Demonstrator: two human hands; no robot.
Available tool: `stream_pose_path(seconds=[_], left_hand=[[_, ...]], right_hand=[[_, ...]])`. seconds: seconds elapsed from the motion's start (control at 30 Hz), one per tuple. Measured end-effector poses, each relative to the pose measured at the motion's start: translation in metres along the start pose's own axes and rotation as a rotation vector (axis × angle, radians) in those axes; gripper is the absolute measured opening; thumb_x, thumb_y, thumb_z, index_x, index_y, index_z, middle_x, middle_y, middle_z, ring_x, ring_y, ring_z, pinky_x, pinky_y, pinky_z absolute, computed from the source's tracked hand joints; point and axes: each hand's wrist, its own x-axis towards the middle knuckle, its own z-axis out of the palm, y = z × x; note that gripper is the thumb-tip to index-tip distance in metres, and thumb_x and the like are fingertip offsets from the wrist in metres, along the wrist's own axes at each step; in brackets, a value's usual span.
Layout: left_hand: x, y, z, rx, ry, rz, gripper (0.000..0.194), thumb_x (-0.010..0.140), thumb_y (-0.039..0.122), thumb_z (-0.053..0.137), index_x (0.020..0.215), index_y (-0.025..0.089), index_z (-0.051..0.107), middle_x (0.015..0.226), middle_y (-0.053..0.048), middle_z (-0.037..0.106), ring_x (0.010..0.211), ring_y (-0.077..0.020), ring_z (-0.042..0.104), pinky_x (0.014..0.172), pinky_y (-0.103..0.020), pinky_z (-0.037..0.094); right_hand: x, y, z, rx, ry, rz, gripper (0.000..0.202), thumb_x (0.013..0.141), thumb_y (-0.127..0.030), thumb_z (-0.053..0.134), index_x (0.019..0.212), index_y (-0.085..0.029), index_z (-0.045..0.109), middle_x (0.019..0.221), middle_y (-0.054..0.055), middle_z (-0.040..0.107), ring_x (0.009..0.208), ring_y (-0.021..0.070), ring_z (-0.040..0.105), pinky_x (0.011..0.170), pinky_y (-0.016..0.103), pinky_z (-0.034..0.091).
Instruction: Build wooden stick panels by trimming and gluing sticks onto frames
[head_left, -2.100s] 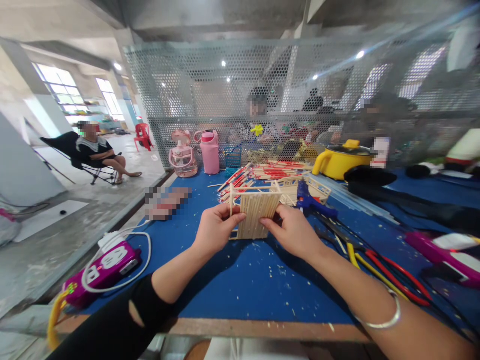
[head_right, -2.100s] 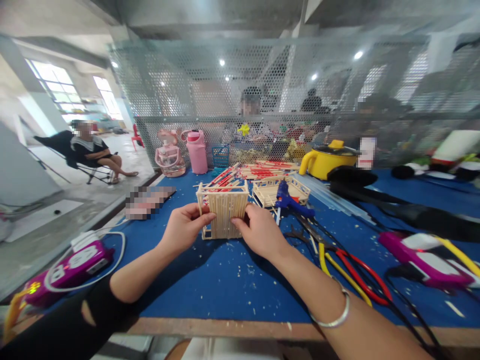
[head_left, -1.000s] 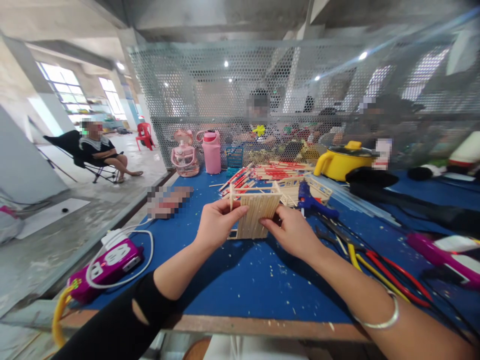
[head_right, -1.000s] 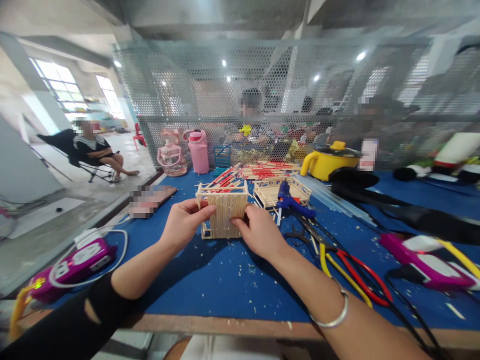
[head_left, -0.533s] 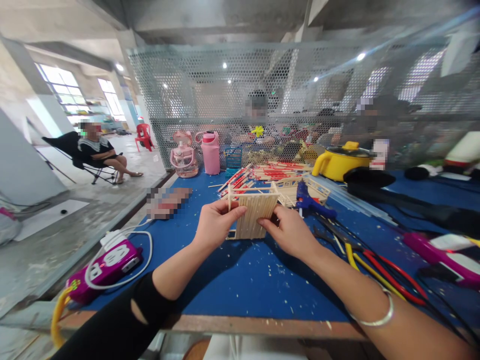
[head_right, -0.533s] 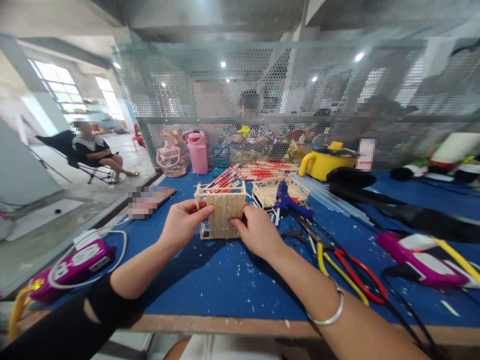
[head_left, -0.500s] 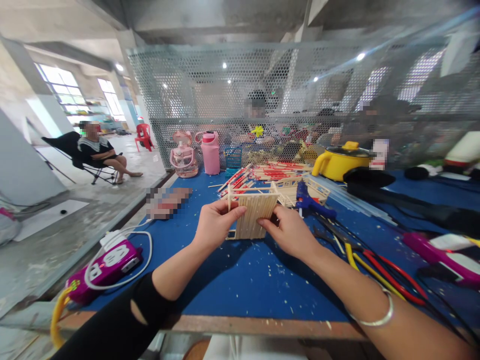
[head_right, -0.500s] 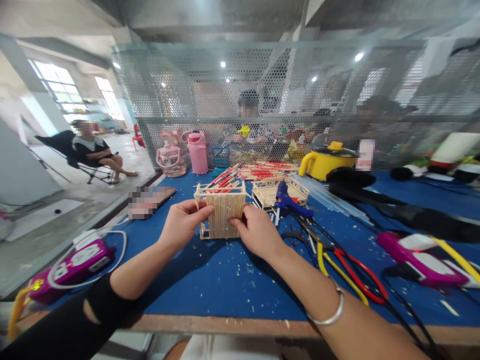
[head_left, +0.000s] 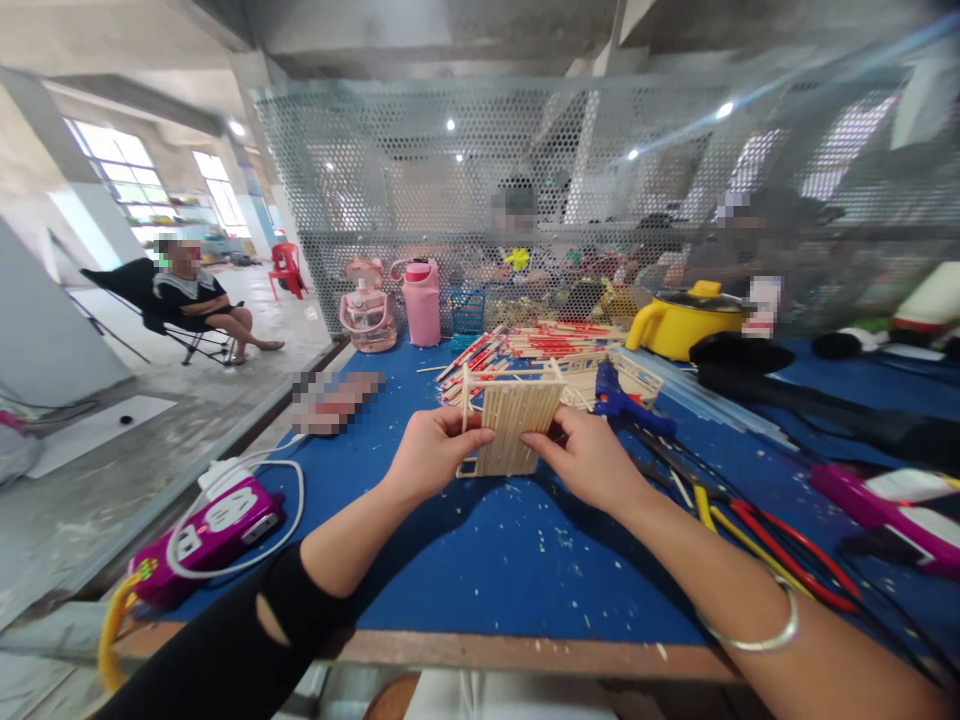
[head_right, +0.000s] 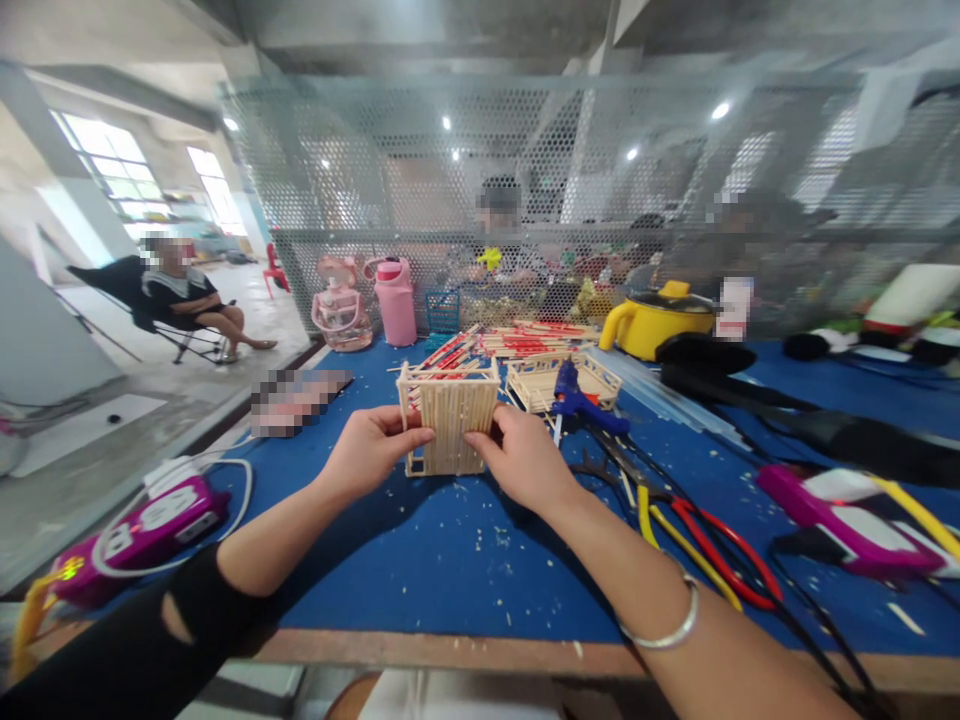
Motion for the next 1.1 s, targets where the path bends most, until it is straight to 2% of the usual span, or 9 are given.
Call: stream_pose_path(seconds=[0.6, 1.1], left_hand=[[0.0006, -0.0005, 0.0029, -0.017, 0.03, -0.001, 0.016, 0.067, 0.027, 0.072, 0.076, 0.014, 0.072, 0.075, -0.003, 0.074, 0.062, -0.0147, 0.061, 0.062, -0.026, 0.046], [0.0003, 0.0005, 0.0037, -0.054, 0.029, -0.01, 0.017, 0.065, 0.026, 0.073, 0.076, 0.013, 0.072, 0.076, -0.004, 0.074, 0.064, -0.0151, 0.062, 0.064, -0.026, 0.047]], right_hand=[[-0.0014, -0.0025, 0.0011, -0.049, 0.025, -0.027, 0.014, 0.081, -0.029, 0.057, 0.078, -0.016, 0.058, 0.077, 0.008, 0.068, 0.07, 0.0196, 0.061, 0.059, 0.028, 0.04], [-0.001, -0.0027, -0.0004, -0.013, -0.014, -0.004, 0.017, 0.082, -0.03, 0.056, 0.084, -0.014, 0.061, 0.081, 0.009, 0.069, 0.073, 0.0201, 0.061, 0.061, 0.029, 0.043]])
